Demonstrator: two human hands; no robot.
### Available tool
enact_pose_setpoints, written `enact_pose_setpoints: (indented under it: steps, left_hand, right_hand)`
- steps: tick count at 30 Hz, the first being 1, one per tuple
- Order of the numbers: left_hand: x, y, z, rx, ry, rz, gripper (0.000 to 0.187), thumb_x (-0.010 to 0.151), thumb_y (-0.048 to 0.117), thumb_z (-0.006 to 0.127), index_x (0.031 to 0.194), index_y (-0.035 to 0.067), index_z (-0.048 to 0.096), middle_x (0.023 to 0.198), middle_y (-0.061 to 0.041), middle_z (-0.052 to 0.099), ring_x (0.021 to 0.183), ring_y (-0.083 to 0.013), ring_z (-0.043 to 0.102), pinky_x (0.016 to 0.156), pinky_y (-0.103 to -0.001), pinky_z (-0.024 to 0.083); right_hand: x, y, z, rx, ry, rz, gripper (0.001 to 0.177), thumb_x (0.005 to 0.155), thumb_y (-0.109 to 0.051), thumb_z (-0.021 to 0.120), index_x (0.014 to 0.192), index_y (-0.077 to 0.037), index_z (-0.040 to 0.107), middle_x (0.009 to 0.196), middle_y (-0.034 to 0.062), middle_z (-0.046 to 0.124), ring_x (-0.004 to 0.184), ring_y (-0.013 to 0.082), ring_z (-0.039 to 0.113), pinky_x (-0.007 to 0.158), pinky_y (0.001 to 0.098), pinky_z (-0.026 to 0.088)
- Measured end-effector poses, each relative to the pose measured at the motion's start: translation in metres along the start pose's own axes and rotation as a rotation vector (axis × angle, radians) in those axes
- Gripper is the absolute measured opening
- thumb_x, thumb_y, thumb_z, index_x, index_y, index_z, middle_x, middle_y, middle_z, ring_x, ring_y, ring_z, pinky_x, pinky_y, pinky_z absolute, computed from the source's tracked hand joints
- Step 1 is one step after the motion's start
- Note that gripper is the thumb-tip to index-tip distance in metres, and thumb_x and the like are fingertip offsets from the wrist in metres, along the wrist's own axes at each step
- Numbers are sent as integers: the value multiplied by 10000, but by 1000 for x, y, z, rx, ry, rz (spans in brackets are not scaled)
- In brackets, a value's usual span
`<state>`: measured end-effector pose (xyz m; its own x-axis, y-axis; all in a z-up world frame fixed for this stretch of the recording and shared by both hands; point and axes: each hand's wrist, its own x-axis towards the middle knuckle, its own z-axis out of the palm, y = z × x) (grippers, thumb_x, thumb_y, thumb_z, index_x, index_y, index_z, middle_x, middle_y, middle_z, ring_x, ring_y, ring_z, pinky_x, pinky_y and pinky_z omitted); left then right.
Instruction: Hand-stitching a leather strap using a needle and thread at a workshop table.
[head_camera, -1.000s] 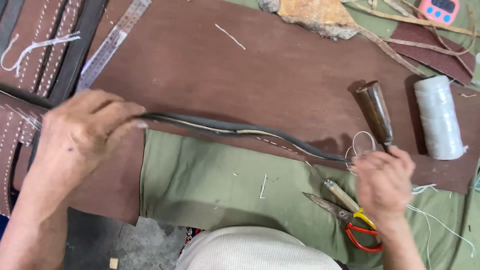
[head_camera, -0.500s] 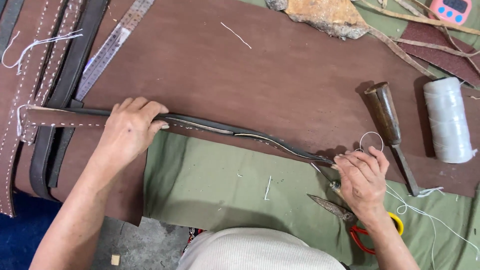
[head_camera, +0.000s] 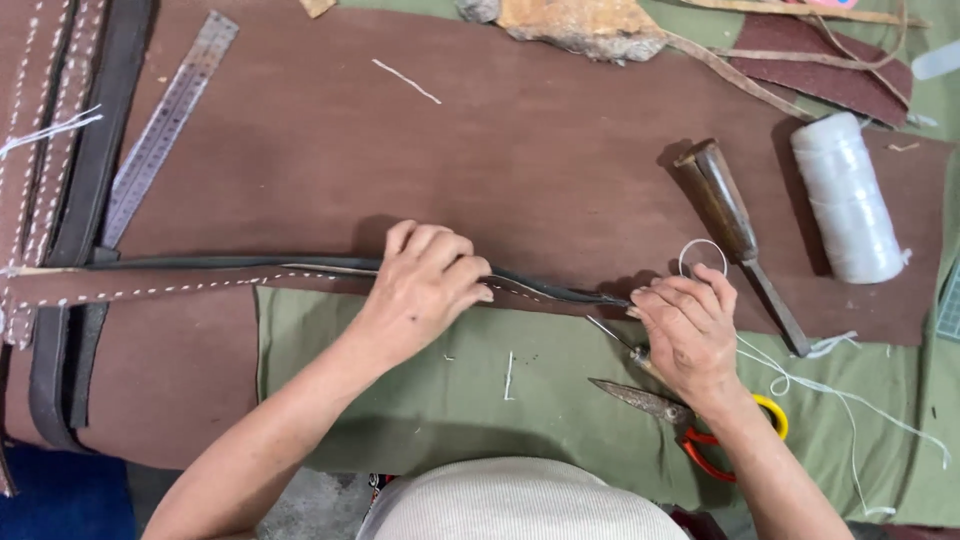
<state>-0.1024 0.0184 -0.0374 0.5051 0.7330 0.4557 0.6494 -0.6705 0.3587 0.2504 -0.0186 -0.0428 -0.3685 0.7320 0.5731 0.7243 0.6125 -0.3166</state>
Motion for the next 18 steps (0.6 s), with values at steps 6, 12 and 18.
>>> enact_pose_setpoints:
  steps: [6,12,18]
  left_hand:
    - [0,-6,3,29,-16,-20,153,896,292,774,991,209,687,967,-11,591,960,-252,595,977,-472,415]
    - [7,-10,4,-102,-166,-191,198,886,157,759,1040,233,660,855,17,557,841,-249,640,869,-436,498]
    - [74,12,-24,-242,-430,-233,719,817,300,838,1441,92,548,1147,-218,640,1096,-466,619,920,-576,469]
  right_hand:
    - [7,-2,1,39,33,27,75,945,-78,766,1013,-85,797,959,66,760,934,284,715,1075,516,472]
    - [11,1,-8,106,-78,121,75,966,-102,736,1030,-103,776,955,50,747,972,266,702,1118,517,412]
    - [21,12,-11,179,-169,200,71,956,-119,747,1024,-108,765,932,42,737,1021,238,702,1135,507,386]
